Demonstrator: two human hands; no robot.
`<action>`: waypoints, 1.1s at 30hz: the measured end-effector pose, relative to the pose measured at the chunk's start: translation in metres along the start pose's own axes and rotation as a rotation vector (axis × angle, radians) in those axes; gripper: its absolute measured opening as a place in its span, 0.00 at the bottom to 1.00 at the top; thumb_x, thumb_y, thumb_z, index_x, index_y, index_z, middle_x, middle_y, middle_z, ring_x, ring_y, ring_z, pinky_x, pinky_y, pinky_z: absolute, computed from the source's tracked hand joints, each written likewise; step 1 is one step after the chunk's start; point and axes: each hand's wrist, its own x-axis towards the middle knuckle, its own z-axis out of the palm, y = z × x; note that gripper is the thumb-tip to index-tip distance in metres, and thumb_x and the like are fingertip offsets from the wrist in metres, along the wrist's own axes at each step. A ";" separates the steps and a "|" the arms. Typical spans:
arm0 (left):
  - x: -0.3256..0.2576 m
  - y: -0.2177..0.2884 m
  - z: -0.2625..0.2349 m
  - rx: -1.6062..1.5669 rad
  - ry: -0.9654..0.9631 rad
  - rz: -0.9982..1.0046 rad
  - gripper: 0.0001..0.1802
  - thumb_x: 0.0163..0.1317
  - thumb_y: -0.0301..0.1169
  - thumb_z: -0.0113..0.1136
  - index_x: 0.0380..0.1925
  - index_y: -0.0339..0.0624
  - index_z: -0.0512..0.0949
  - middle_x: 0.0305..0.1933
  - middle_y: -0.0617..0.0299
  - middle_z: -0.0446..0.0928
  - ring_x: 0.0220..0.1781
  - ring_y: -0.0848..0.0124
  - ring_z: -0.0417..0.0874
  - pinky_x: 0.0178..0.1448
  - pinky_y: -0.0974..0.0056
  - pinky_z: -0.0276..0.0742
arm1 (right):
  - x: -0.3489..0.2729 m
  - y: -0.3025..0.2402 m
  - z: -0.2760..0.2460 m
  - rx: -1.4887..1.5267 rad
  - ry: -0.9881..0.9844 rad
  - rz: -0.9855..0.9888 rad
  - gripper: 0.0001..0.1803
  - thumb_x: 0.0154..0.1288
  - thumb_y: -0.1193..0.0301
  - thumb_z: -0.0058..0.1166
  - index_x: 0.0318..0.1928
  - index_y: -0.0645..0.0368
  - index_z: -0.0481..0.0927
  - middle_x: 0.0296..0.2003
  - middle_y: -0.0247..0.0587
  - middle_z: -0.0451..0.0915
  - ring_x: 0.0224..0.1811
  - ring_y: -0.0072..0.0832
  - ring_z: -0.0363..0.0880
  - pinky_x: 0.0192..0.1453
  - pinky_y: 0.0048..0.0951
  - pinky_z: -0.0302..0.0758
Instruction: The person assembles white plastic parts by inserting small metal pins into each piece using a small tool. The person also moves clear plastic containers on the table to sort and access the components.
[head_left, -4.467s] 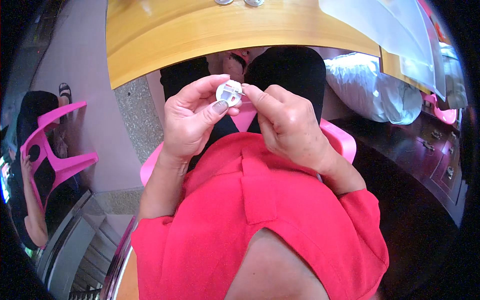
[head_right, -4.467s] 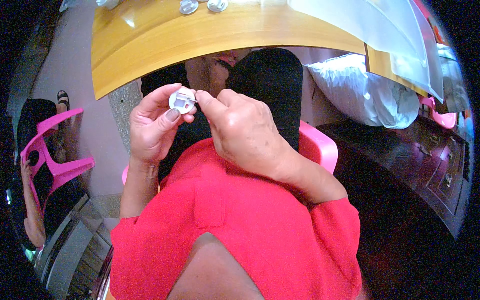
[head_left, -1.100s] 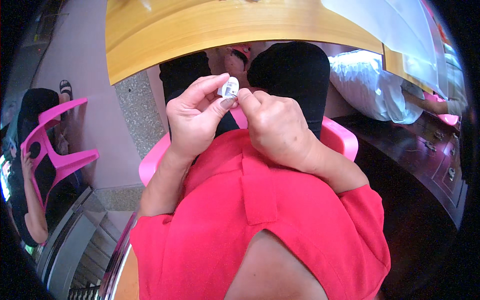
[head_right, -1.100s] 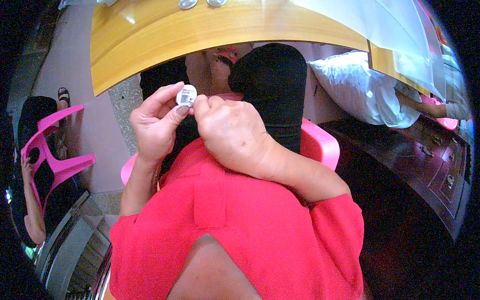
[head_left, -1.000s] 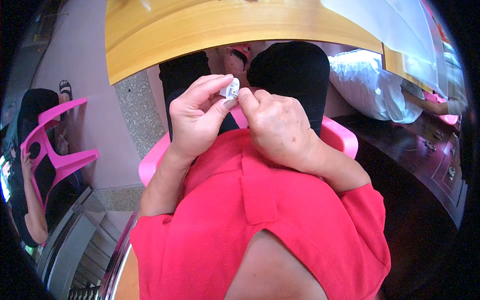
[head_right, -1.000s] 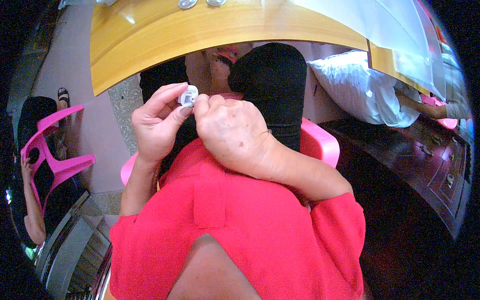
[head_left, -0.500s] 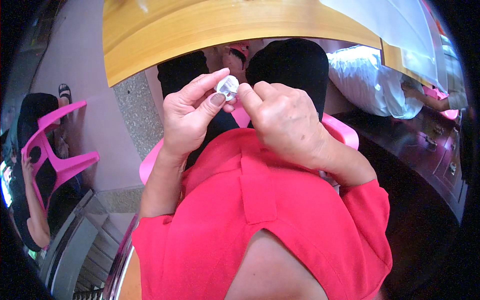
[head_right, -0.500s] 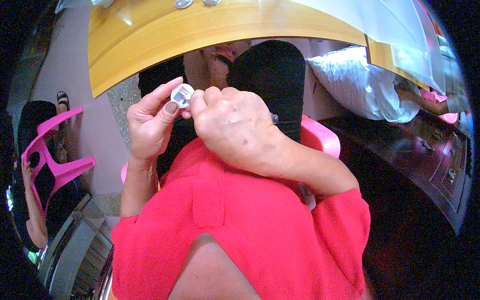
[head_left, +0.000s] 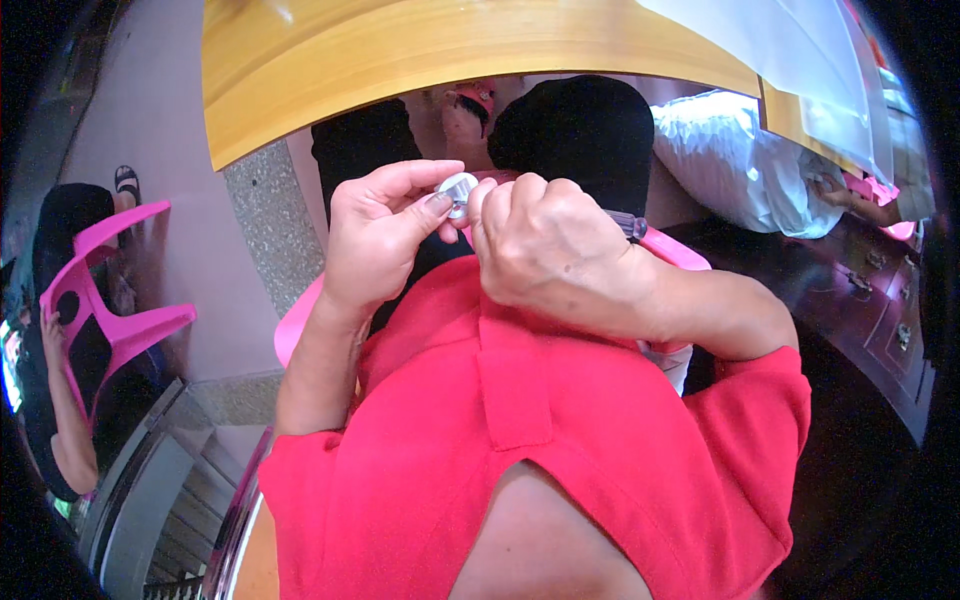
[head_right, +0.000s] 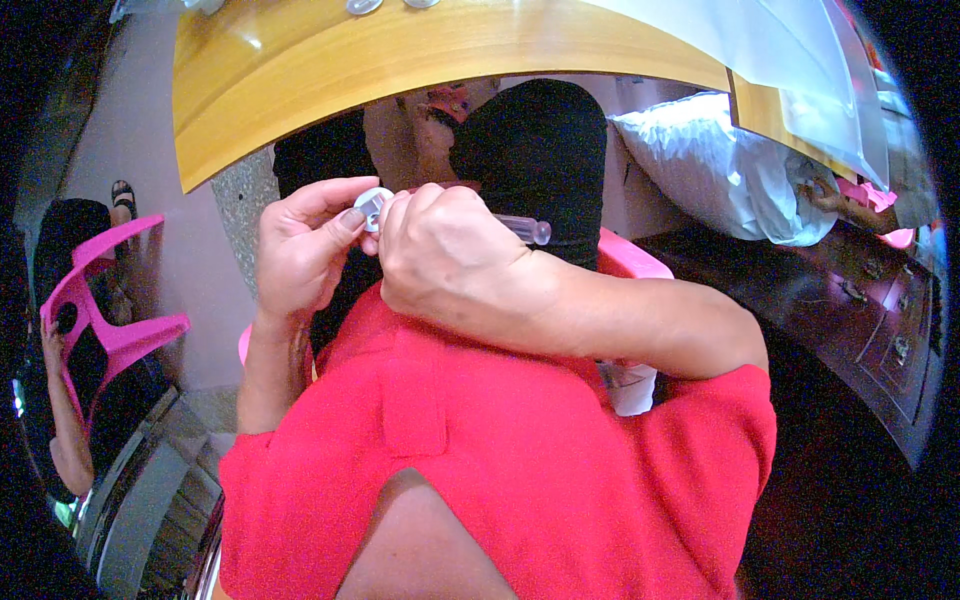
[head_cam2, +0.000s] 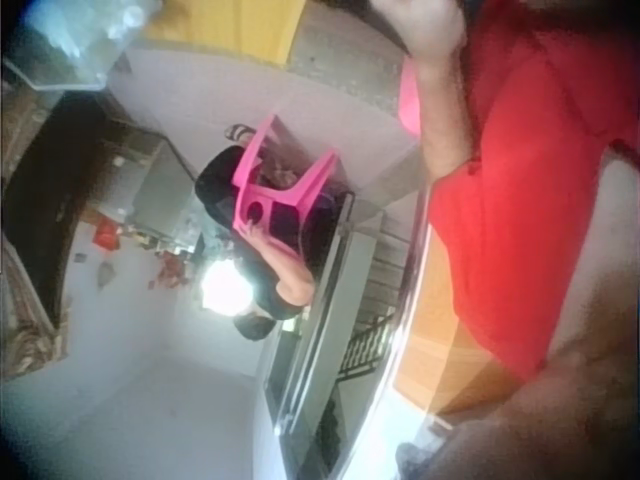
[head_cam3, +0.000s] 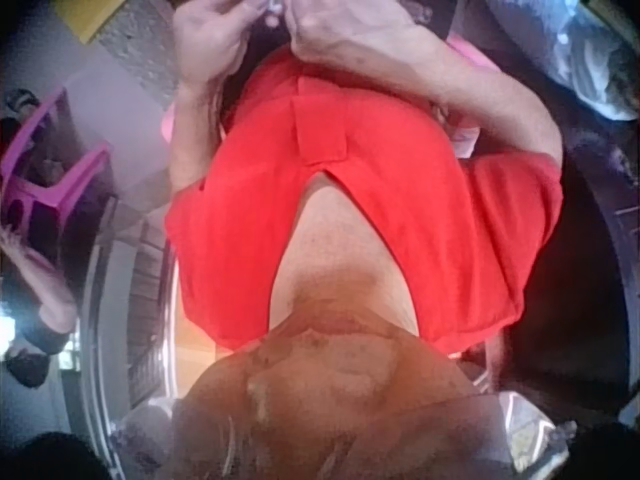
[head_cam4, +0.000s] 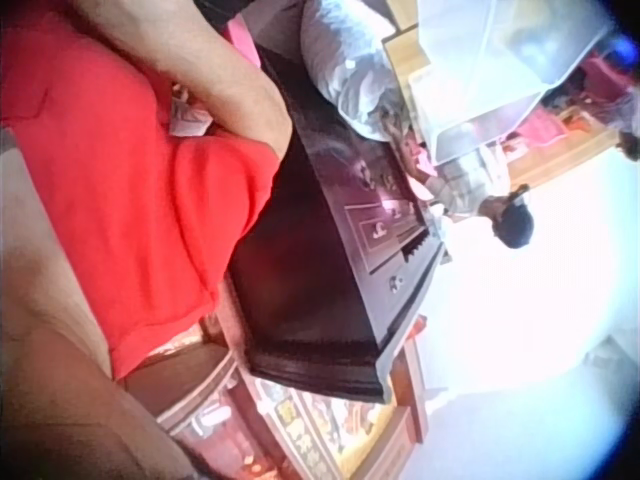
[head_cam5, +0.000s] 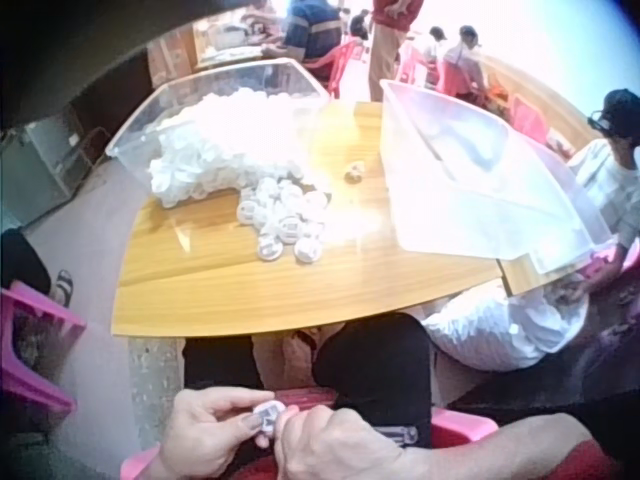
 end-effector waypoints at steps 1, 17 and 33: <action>0.000 -0.001 0.000 -0.001 0.001 0.001 0.13 0.60 0.15 0.54 0.46 0.27 0.77 0.37 0.53 0.81 0.32 0.74 0.79 0.38 0.71 0.77 | 0.001 0.001 -0.001 0.000 0.000 -0.002 0.08 0.51 0.71 0.52 0.26 0.65 0.76 0.19 0.36 0.69 0.21 0.24 0.69 0.18 0.24 0.64; -0.002 0.017 -0.011 -0.163 -0.107 0.066 0.18 0.65 0.23 0.54 0.54 0.28 0.73 0.41 0.51 0.80 0.36 0.69 0.81 0.39 0.69 0.78 | -0.016 0.013 -0.008 0.429 0.102 0.329 0.21 0.49 0.78 0.53 0.47 0.68 0.74 0.25 0.42 0.72 0.27 0.34 0.76 0.27 0.33 0.73; -0.018 0.023 -0.001 -0.156 -0.238 0.120 0.18 0.66 0.26 0.53 0.54 0.29 0.73 0.43 0.50 0.80 0.37 0.67 0.82 0.37 0.68 0.79 | -0.018 -0.020 -0.034 0.125 0.203 0.301 0.18 0.51 0.71 0.52 0.44 0.66 0.78 0.24 0.35 0.70 0.26 0.27 0.72 0.25 0.27 0.69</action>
